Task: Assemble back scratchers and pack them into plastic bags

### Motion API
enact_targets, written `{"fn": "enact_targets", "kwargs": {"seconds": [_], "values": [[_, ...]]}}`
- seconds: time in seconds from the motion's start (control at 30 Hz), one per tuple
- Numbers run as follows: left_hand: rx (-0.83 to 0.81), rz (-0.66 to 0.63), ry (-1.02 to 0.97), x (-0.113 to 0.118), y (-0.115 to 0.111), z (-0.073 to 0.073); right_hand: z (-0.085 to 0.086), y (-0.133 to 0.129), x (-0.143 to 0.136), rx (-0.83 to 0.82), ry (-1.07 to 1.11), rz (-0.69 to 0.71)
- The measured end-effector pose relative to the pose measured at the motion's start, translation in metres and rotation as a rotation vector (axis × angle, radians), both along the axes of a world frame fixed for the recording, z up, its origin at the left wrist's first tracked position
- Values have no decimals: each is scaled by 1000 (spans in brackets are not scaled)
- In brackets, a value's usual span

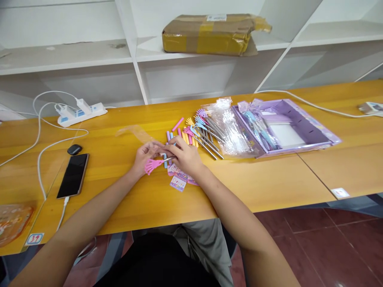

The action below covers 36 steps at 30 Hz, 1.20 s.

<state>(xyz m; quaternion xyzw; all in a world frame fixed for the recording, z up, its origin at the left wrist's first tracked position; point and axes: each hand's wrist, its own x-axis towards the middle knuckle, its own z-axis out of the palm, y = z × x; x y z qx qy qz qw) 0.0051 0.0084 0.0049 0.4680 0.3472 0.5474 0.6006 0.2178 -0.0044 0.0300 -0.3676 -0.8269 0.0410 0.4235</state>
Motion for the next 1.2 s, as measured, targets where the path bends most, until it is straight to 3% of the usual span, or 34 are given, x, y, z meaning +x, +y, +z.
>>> {"fn": "enact_targets", "kwargs": {"seconds": [0.17,0.27,0.43,0.63,0.83,1.03,1.2], "values": [[25,-76,-114,4,-2,3,1,3,-3,-125,332,26],[-31,-19,-113,6,0,0,-2,8,-7,-319,514,-16],[-82,81,-264,6,1,4,-7,17,-10,-533,721,48],[-279,30,-398,5,1,11,-8,15,-8,-542,475,-26],[-212,128,-323,5,4,4,-4,11,-2,-564,390,121],[-194,244,-331,-2,12,0,14,17,24,-294,192,126],[-235,278,-352,-2,14,3,22,19,38,-371,10,241]]}}
